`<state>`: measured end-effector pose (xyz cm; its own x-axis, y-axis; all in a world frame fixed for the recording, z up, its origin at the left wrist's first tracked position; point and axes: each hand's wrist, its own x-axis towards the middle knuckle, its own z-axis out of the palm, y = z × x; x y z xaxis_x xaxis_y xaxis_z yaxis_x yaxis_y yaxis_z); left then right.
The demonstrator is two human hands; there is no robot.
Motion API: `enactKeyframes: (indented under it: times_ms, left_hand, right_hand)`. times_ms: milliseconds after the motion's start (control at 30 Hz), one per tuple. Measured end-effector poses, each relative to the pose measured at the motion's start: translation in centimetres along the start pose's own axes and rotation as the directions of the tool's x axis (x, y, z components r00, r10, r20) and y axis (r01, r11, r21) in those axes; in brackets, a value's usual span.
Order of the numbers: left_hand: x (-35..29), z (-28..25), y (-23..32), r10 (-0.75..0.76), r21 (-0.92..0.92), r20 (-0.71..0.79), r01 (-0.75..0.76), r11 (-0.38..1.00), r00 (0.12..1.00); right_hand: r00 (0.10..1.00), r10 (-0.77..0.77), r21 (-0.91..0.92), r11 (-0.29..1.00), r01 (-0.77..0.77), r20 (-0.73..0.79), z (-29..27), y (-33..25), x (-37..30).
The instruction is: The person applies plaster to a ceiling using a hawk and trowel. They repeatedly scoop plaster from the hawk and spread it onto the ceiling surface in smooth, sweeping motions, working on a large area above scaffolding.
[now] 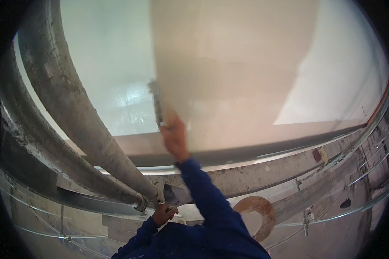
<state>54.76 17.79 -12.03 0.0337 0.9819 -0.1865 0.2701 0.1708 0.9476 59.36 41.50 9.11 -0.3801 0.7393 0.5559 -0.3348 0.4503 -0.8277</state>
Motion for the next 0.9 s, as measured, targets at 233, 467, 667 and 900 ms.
enactKeyframes:
  times_ms: [233,467,667,900]
  left_hand:
    - [1.9,1.8,8.5,0.059,-0.357,0.166,0.005,0.934,0.984]
    - [6.8,2.1,16.3,0.172,-0.586,0.279,0.026,0.810,0.945]
    - [10.0,3.5,19.2,0.215,-0.560,0.362,0.027,0.828,0.907]
    - [12.4,5.5,20.1,0.223,-0.487,0.338,-0.033,0.873,0.914]
  right_hand:
    - [0.981,-0.059,-0.472,0.881,-0.036,-0.186,-16.4,-5.5,-12.6]
    - [0.969,0.055,0.309,0.951,0.023,-0.239,-21.6,-7.1,-17.3]
    - [0.983,-0.071,-0.206,0.973,0.105,0.167,-22.4,-10.5,-12.9]
    - [0.917,0.026,-0.547,0.809,0.214,0.397,-26.2,-11.0,-11.3]
